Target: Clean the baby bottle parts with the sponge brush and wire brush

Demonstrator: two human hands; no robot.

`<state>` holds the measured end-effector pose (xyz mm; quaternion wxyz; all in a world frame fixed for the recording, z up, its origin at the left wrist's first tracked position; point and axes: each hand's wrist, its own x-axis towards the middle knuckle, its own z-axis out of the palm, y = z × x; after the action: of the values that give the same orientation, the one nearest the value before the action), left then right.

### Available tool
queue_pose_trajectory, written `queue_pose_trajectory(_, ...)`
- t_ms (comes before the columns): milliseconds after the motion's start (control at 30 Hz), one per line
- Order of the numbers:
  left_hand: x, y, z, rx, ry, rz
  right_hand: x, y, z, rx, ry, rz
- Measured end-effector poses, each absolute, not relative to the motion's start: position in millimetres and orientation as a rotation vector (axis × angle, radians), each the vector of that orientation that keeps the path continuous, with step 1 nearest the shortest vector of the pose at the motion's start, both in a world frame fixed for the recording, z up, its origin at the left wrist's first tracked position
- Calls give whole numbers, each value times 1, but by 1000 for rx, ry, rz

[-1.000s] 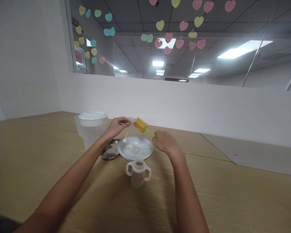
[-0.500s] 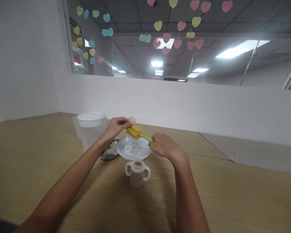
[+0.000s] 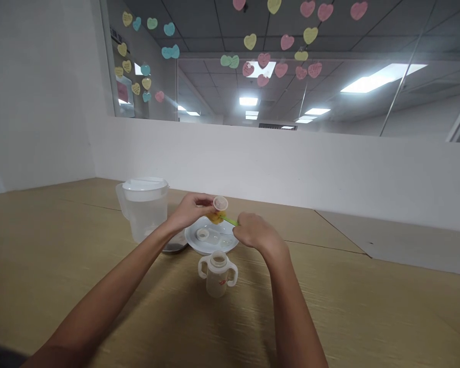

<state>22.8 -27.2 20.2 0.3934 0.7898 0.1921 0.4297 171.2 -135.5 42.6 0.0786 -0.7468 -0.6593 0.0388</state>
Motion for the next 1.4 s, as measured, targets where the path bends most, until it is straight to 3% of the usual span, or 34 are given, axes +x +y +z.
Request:
queue_pose_trajectory(533, 17, -41, 33, 1848, 509, 1169, 162, -136, 43, -2207, -2049, 143)
queue_pose_trajectory(933, -18, 12, 36, 1863, 770, 1520, 164, -153, 53, -2138, -2005, 210)
queue_pose_trajectory(1200, -41, 52, 13, 2392, 1398, 1145, 172, -158, 56, -2146, -1892, 256)
queue_pose_trajectory(1400, -46, 66, -2, 2592, 1511, 828, 172, -161, 56, -2156, -1905, 213)
